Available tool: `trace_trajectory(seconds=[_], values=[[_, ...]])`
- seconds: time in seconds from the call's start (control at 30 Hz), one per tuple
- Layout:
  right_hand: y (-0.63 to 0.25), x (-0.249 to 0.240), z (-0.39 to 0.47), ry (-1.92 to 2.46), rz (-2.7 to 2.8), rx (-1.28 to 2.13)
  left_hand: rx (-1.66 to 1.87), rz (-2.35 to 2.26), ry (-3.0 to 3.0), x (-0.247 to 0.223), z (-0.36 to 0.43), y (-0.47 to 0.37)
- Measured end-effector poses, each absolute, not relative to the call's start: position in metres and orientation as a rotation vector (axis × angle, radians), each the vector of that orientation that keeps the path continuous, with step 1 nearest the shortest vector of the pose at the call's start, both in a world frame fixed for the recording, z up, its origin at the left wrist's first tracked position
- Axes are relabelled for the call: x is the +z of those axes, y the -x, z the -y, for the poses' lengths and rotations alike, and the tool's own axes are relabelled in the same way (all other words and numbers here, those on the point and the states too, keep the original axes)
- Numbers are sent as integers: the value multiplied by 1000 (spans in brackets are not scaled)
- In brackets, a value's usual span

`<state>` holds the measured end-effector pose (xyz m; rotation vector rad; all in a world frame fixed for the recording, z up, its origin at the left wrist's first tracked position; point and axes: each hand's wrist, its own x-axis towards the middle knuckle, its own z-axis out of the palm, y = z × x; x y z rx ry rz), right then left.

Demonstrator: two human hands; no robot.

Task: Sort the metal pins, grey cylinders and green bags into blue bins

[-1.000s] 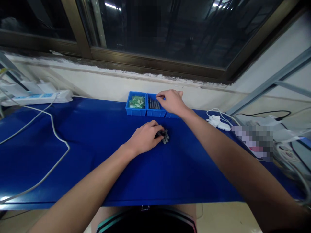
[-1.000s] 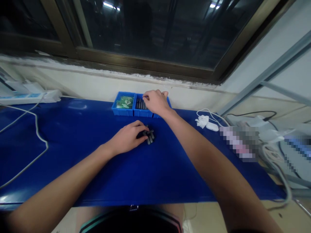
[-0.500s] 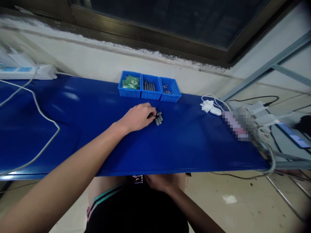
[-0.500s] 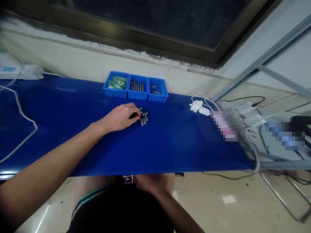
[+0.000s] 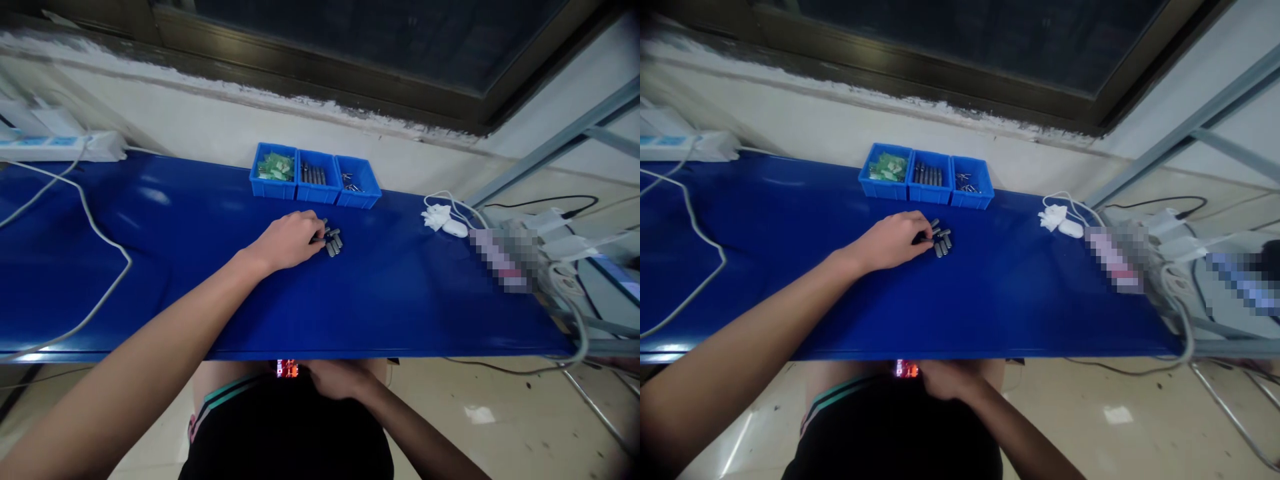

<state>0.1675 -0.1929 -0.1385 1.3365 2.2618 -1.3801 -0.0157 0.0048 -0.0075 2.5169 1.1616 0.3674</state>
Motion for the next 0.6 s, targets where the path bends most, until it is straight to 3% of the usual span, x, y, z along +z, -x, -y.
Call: trace_trajectory(seconds=[0.2, 0.27, 0.3, 0.43, 0.6], values=[[-173, 17, 195, -524, -2491, -1742, 585, -1122, -2410, -6, -10, 15], [-181, 61, 162, -803, -2873, -1658, 753, -1093, -2219, -3, -12, 13], [-185, 74, 140, -1002, -3091, -1453, 829, -1070, -2083, -1, -13, 12], [-188, 69, 42, -1490, -3458, -340, 1035, -968, -1533, 9, -14, 9], [-179, 12, -11, -1787, -3412, 63, 1062, -983, -1224, 14, -12, 9]])
